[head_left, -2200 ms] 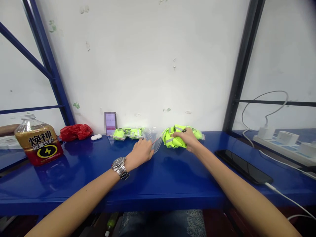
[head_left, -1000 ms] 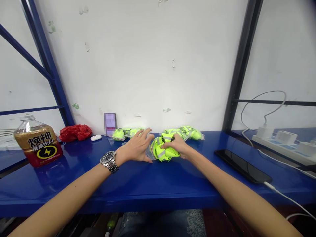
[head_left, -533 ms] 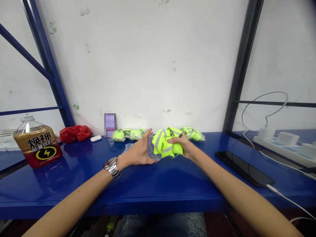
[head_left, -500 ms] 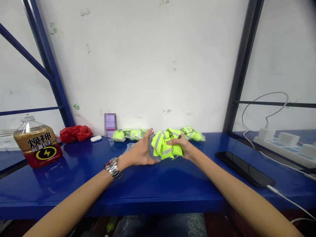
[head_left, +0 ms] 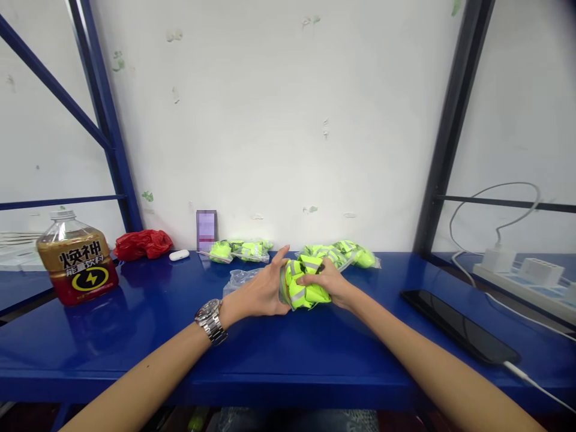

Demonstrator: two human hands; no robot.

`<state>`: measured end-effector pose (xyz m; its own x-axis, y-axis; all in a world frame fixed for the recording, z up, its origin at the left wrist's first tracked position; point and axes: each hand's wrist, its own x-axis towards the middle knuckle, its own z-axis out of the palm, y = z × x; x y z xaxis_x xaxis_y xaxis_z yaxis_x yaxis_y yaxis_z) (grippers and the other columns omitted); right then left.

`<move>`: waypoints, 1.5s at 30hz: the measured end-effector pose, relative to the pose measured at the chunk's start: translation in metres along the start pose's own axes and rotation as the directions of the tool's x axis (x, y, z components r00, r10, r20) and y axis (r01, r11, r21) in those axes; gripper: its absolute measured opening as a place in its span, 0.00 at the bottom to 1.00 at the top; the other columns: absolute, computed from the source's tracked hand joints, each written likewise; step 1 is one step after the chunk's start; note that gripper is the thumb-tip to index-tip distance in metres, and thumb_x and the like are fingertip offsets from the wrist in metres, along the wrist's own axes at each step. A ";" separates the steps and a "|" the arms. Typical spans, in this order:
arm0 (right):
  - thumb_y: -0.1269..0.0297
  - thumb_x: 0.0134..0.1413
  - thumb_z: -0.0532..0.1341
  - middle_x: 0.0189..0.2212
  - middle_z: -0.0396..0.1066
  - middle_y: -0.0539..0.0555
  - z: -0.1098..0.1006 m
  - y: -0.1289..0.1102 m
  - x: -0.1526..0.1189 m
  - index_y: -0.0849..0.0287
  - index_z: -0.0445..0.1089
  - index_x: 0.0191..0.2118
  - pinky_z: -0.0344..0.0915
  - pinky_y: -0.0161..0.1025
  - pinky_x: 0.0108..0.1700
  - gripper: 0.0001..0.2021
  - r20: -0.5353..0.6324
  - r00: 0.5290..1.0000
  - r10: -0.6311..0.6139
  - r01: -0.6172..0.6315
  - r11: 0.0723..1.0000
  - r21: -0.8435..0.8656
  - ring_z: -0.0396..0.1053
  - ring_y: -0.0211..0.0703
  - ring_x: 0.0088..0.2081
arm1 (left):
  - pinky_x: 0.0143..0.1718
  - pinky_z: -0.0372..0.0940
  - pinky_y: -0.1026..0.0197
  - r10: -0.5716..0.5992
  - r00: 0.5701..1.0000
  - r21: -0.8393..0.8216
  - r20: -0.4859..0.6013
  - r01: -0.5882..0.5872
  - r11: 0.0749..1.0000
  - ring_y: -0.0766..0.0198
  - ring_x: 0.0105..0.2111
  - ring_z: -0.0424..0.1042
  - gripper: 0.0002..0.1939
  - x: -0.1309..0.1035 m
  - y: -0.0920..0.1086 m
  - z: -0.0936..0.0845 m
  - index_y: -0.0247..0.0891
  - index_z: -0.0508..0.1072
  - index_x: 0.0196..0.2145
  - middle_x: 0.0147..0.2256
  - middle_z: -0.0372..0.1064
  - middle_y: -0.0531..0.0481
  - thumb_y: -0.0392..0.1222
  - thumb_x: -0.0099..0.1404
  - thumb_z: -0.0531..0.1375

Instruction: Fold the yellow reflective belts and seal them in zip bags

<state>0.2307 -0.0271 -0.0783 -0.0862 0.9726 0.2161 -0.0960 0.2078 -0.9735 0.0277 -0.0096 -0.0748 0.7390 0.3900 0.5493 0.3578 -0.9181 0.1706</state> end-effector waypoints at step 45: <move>0.65 0.42 0.65 0.37 0.72 0.54 0.009 0.009 0.000 0.56 0.71 0.43 0.64 0.43 0.46 0.18 0.135 0.801 -0.584 0.541 0.608 -0.581 0.69 0.49 0.39 | 0.29 0.55 0.61 -0.158 0.984 0.042 -0.081 0.162 0.986 0.66 0.26 0.60 0.09 0.008 -0.012 -0.011 0.38 0.58 0.31 0.27 0.61 0.53 0.41 0.70 0.46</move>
<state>0.2208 -0.0259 -0.0861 -0.1466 0.6436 0.7512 0.4710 0.7132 -0.5191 0.0234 0.0042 -0.0637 0.6245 0.5236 0.5795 0.4965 -0.8389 0.2230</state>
